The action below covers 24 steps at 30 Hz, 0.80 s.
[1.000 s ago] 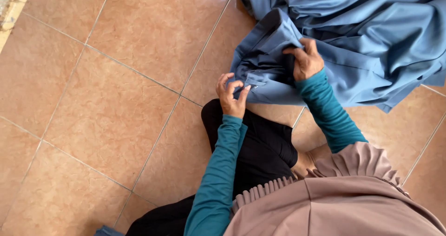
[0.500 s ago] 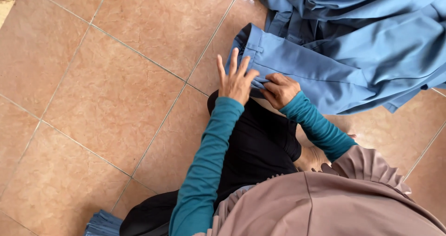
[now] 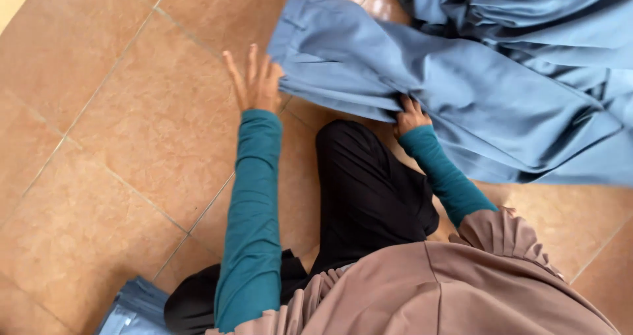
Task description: The person sits on a tiled floor and folds multiple pairs of light blue trousers by hand. They smooth each pair, fold the legs together, and then fold the garment into a compact rectangle before stacking it with the others.
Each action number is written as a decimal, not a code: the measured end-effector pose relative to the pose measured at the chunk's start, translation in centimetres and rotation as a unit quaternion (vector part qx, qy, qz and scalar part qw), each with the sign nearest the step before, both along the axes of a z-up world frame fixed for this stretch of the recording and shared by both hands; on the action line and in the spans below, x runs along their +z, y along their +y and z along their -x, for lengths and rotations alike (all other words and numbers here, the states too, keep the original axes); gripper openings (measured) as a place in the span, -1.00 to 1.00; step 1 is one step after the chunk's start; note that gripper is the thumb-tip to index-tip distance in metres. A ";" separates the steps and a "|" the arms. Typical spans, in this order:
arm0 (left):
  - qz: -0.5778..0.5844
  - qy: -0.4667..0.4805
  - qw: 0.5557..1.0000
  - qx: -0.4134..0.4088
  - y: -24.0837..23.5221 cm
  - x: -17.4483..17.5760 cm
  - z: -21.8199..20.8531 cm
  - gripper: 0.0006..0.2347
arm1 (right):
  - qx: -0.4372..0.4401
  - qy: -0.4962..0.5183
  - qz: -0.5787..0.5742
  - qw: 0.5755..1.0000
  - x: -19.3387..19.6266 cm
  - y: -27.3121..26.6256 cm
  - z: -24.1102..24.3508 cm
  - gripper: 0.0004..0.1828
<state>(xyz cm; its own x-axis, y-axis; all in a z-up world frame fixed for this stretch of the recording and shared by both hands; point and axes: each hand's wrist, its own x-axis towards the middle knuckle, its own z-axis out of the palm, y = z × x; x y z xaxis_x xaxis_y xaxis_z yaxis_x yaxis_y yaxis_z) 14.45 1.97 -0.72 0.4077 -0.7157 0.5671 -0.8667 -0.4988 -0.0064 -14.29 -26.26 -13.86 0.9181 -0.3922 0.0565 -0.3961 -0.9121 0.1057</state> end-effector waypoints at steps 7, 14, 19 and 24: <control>-0.004 -0.147 0.964 0.221 21.8 -7.7 -1.9 -0.79 | 0.208 0.050 -0.175 0.961 -10.4 5.5 -17.9 -0.62; -0.162 0.027 0.848 0.505 42.9 -8.7 6.4 -0.72 | 0.268 0.223 -0.203 0.915 -0.3 28.3 -24.0 -0.61; -0.191 0.155 0.718 0.651 56.6 -8.2 9.6 -0.73 | 0.371 0.148 -0.150 0.905 -5.5 40.5 -18.1 -0.74; -0.181 0.343 0.511 0.767 55.8 -3.2 13.0 -0.86 | 0.461 -0.069 -0.140 0.874 -9.6 41.2 -14.6 -0.93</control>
